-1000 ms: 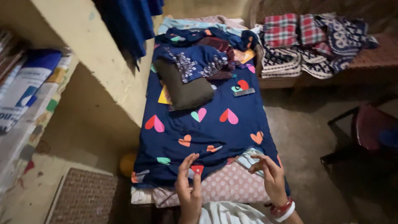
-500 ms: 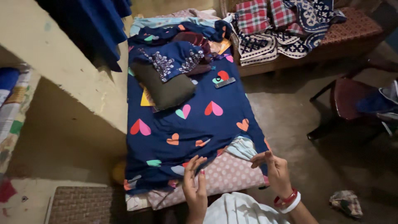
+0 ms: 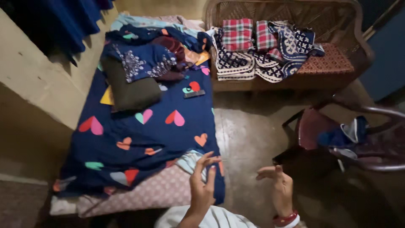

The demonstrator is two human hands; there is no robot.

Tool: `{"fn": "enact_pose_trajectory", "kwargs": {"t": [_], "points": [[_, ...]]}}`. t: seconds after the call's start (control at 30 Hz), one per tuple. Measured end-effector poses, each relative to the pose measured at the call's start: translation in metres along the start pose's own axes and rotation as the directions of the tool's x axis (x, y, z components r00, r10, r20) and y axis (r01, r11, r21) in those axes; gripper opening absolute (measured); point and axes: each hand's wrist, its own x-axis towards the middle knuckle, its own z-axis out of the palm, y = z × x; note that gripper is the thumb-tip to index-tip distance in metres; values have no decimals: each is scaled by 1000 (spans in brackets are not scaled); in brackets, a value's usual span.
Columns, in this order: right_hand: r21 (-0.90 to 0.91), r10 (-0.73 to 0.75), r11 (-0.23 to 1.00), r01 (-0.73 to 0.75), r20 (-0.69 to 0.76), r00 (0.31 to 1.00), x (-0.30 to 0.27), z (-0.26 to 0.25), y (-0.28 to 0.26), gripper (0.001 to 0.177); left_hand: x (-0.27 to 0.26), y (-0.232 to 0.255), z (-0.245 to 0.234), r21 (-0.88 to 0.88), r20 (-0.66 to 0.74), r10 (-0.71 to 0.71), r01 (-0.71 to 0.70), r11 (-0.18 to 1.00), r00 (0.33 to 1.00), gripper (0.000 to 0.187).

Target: The person organizes items on a bed, then picks up a maroon bag and a purple backpack. They place books and a small container into the purple backpack, zip it, and move around the room while holding the bags.

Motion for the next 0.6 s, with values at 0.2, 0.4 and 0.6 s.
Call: {"fn": "enact_pose_trajectory", "kwargs": {"t": [0.2, 0.4, 0.6], "points": [[174, 127, 978, -112, -79, 989, 24, -83, 36, 68, 8, 17, 89, 114, 139, 174, -190, 975, 975, 42], [109, 93, 990, -89, -37, 995, 37, -96, 26, 66, 14, 4, 128, 167, 182, 180, -211, 963, 967, 40], [18, 64, 998, -65, 51, 997, 57, -97, 23, 64, 37, -12, 151, 44, 177, 120, -130, 991, 977, 44]]}}
